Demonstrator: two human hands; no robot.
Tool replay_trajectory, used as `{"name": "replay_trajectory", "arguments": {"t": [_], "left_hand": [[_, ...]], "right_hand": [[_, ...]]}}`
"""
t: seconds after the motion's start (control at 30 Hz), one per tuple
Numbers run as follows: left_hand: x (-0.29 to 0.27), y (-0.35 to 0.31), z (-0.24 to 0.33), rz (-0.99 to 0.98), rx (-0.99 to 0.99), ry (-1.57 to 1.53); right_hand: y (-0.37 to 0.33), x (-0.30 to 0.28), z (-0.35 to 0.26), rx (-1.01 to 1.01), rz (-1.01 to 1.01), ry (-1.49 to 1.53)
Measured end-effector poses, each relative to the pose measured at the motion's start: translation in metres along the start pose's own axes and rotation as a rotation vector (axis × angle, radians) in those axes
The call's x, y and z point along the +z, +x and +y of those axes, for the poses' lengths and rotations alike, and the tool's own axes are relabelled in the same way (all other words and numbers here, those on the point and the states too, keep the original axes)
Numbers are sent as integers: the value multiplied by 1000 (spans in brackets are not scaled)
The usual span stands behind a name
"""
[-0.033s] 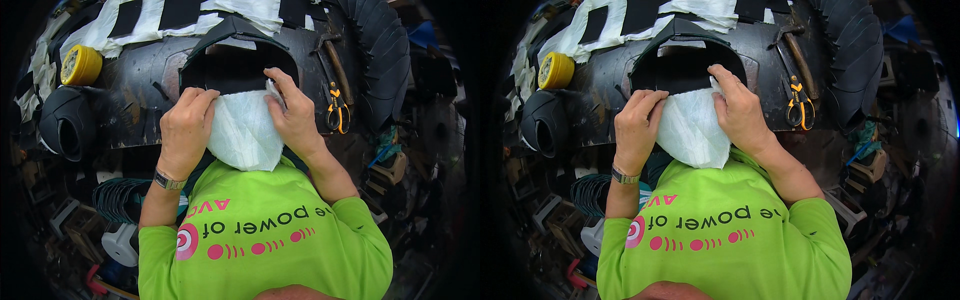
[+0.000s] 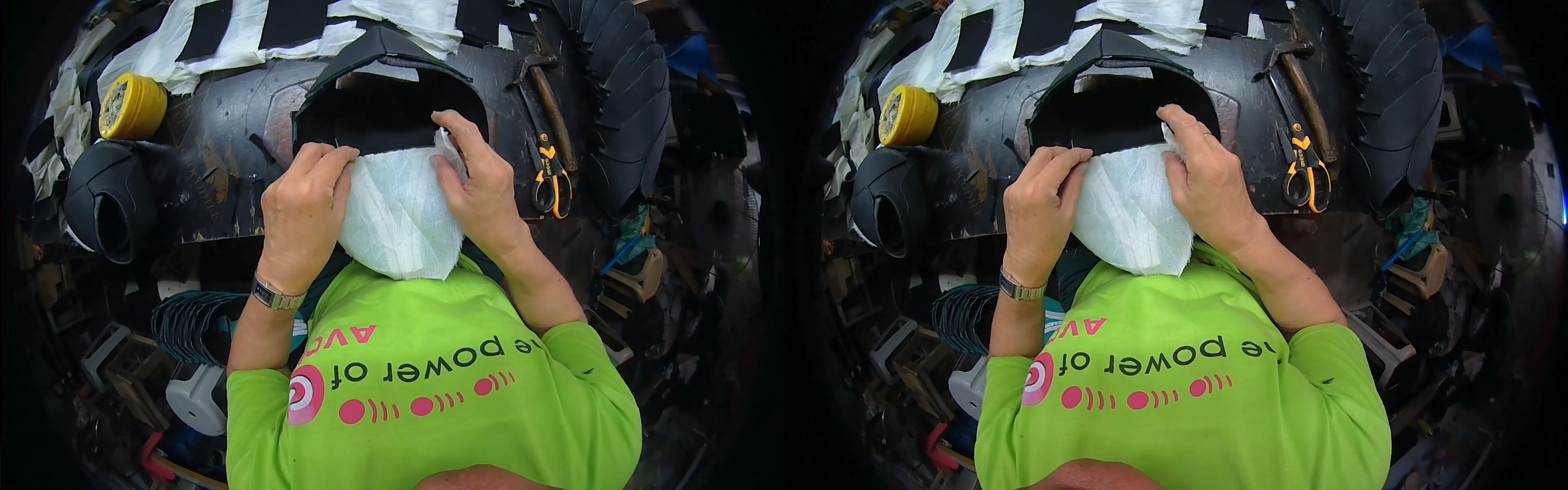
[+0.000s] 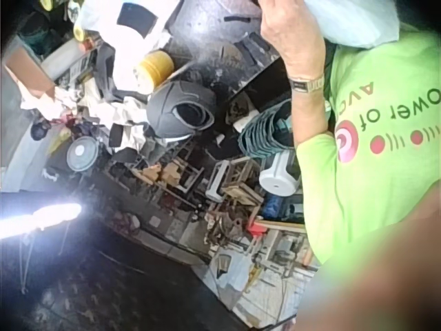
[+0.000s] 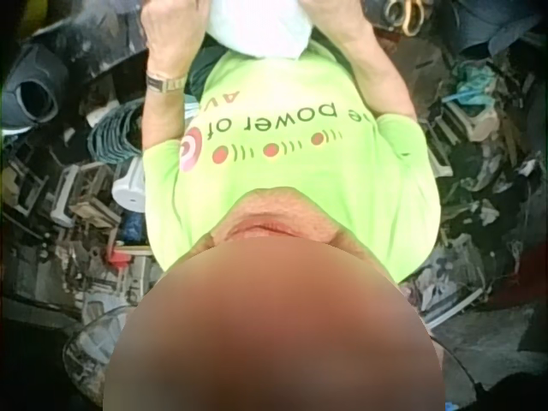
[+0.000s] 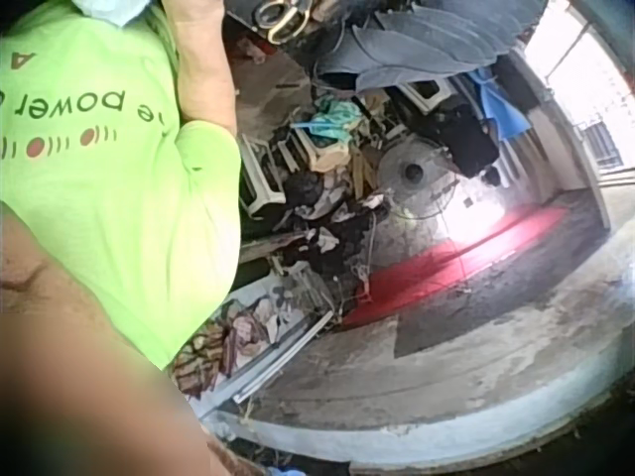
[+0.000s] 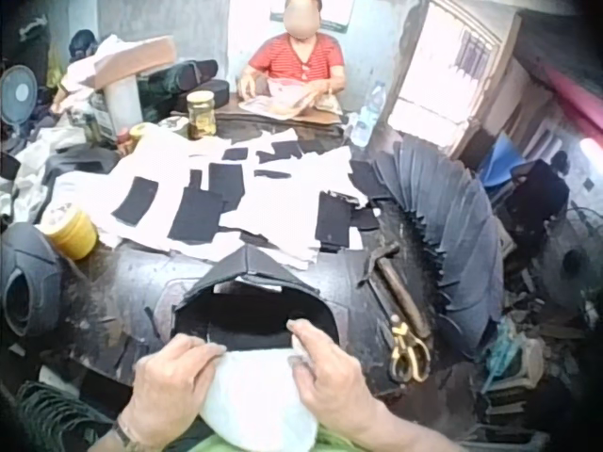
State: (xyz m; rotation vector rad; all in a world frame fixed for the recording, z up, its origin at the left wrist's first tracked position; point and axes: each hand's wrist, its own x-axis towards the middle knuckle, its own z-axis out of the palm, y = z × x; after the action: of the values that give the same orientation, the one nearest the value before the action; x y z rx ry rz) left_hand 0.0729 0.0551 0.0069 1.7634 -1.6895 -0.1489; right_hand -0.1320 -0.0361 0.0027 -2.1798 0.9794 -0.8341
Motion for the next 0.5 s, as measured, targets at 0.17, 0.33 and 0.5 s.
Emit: {"name": "replay_trajectory", "arguments": {"t": [0.17,0.33,0.5], "left_hand": [[1,1,0,-13,-21,9],[3,2,2,-17,-52,27],[4,2,9,-48,11,256]], "right_hand": [[-1,5,4,-5,49,-33],[-4,11,5,-8,69,-61],[-5,12,6,-43,66,-113]]}}
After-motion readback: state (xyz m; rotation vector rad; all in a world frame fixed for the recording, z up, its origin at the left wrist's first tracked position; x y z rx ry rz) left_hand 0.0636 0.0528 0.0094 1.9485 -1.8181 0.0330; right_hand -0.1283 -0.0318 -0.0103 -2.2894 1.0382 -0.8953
